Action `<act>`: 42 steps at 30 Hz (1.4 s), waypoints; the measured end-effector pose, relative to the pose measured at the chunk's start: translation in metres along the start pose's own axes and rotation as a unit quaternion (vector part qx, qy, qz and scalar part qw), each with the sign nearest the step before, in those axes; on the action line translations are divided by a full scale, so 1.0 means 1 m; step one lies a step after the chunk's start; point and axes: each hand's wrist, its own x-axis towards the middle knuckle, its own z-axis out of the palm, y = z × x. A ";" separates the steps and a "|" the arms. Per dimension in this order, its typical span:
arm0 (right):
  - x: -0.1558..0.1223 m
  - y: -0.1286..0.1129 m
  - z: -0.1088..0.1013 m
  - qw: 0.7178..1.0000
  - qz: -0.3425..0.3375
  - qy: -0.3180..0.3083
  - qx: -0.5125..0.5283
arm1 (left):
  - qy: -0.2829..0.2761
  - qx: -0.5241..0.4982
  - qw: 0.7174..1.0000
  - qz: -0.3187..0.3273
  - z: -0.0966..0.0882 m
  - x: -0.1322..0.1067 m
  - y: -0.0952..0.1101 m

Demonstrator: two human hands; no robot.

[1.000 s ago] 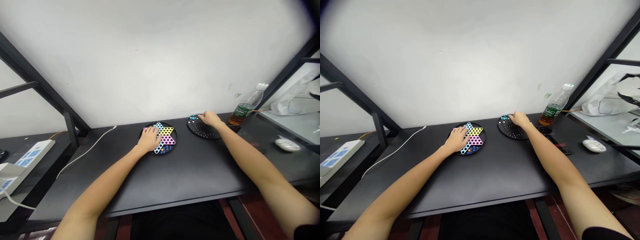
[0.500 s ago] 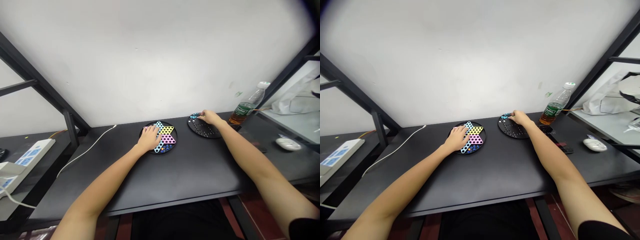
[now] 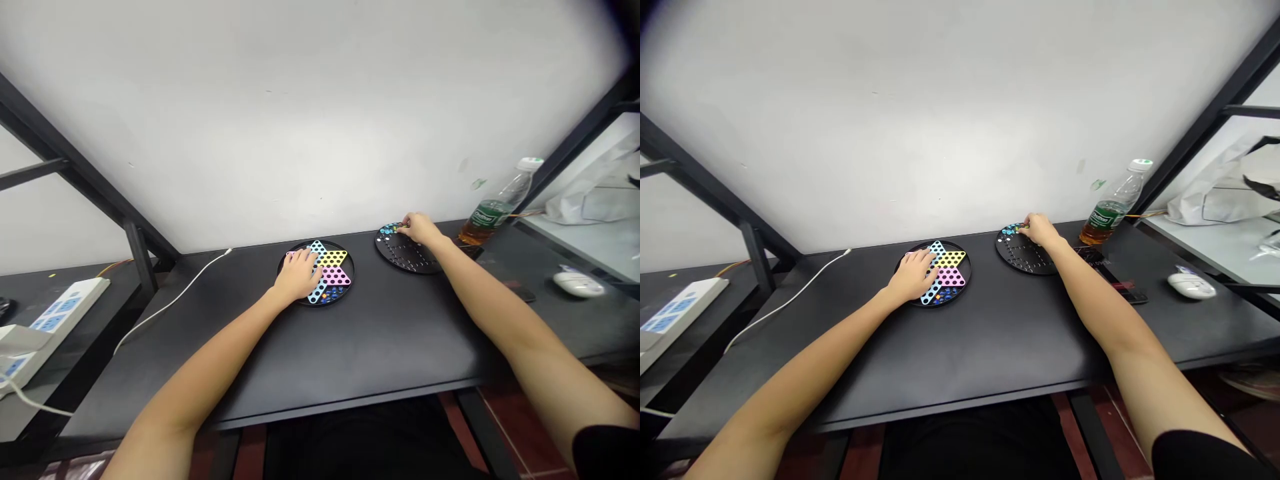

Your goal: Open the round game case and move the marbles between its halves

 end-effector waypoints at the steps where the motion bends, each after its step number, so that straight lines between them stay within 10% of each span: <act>1: 0.000 0.000 0.000 1.000 0.002 0.006 0.001 | 0.000 0.000 1.000 -0.001 0.000 0.000 0.000; 15: -0.005 -0.007 -0.030 0.991 0.045 0.089 0.088 | 0.002 0.006 1.000 0.004 0.001 0.000 0.000; 20: 0.002 0.023 -0.074 0.993 0.094 -0.075 0.005 | 0.000 0.004 1.000 0.005 0.000 0.001 0.001; 28: -0.033 0.014 -0.093 0.909 0.186 -0.374 -0.003 | -0.001 0.004 1.000 0.001 0.000 0.000 0.000; 38: -0.037 -0.018 -0.073 0.928 0.102 -0.346 -0.097 | -0.003 0.001 1.000 0.001 0.000 0.000 0.000; 42: -0.026 -0.012 -0.052 0.976 0.083 -0.199 -0.037 | 0.000 -0.001 1.000 0.003 0.000 0.000 0.000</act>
